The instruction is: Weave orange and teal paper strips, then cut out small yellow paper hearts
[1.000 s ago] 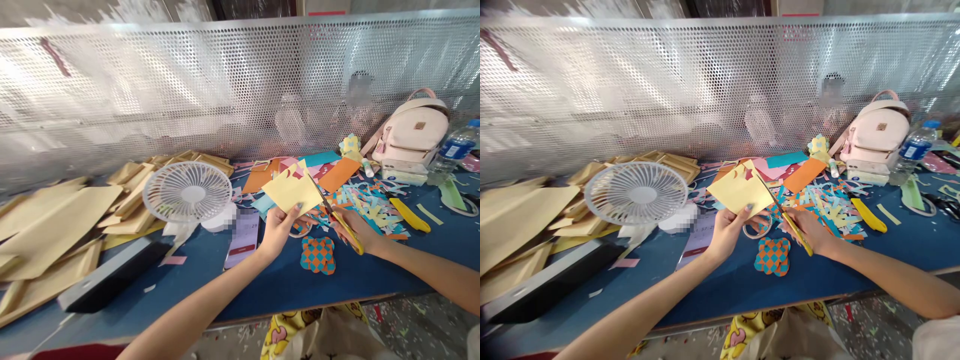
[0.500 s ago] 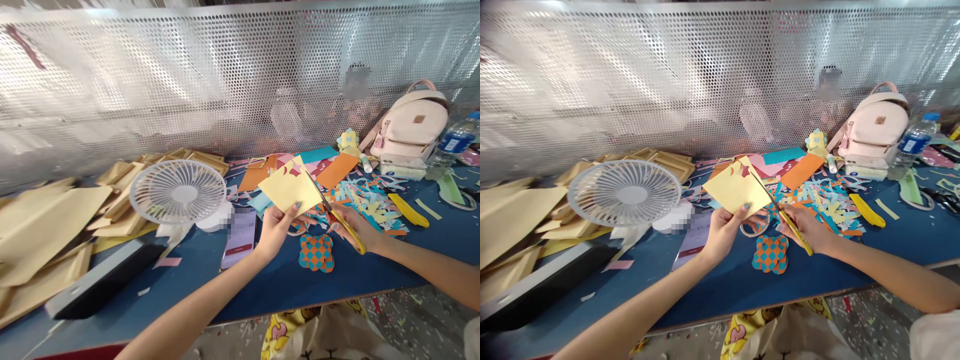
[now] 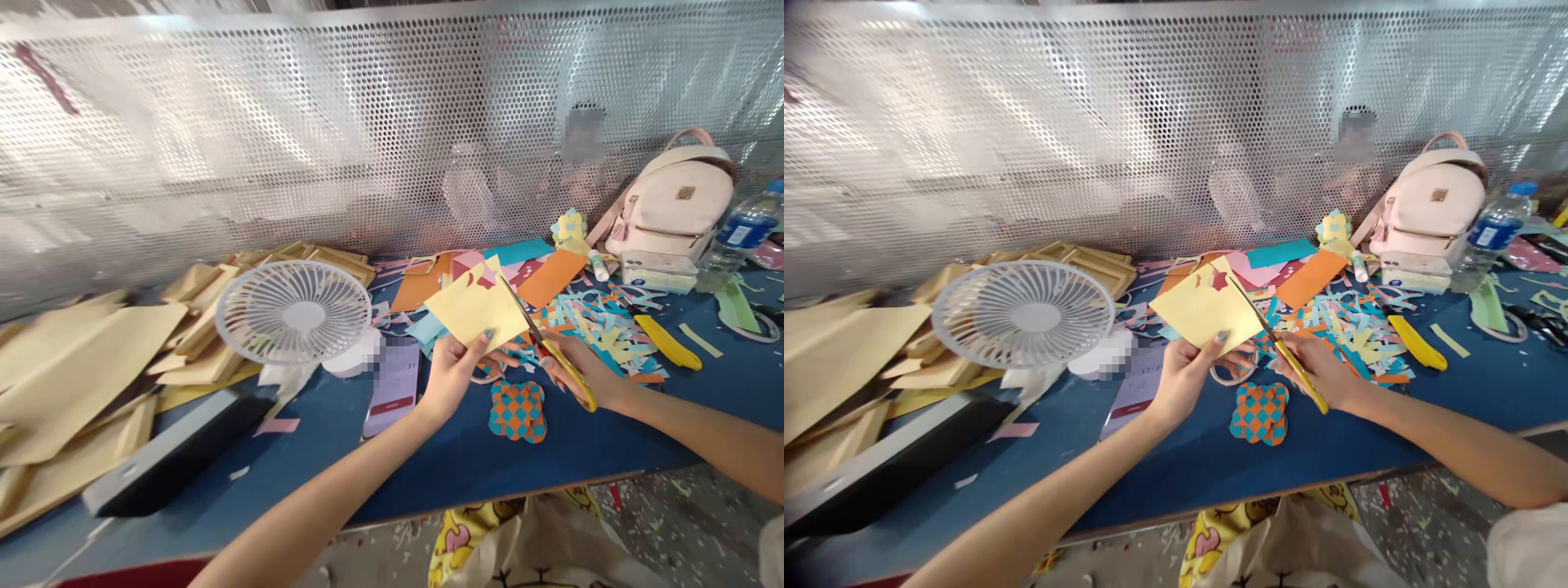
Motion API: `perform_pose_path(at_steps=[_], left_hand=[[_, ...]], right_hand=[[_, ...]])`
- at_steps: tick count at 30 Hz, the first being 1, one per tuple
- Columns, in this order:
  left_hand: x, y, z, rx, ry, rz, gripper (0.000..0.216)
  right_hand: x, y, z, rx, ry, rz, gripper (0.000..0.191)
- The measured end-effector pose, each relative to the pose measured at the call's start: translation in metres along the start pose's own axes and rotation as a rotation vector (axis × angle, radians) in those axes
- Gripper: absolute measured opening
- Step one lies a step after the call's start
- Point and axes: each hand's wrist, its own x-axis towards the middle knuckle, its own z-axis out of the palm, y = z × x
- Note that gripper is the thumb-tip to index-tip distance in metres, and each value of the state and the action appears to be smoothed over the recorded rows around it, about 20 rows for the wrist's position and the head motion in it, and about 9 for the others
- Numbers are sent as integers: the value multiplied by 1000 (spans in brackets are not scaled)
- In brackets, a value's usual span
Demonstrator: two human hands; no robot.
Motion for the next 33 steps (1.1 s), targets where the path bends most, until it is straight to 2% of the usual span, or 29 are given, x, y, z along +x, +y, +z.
perform_pose_path(at_steps=[11, 16, 21, 26, 33], left_hand=[[1, -1, 0, -52, -5, -2, 53], [1, -2, 0, -50, 14, -21, 52], [2, -5, -1, -50, 28, -19, 52], [0, -6, -1, -46, -38, -41, 53], [-2, -5, 1, -70, -108, -59, 53]], right_hand=[[1, 10, 1, -21, 54, 30, 41], [2, 16, 2, -26, 60, 50, 44], [1, 7, 1, -57, 57, -48, 48], [-1, 3, -1, -57, 23, -76, 51], [-1, 14, 0, 38, -1, -87, 53]])
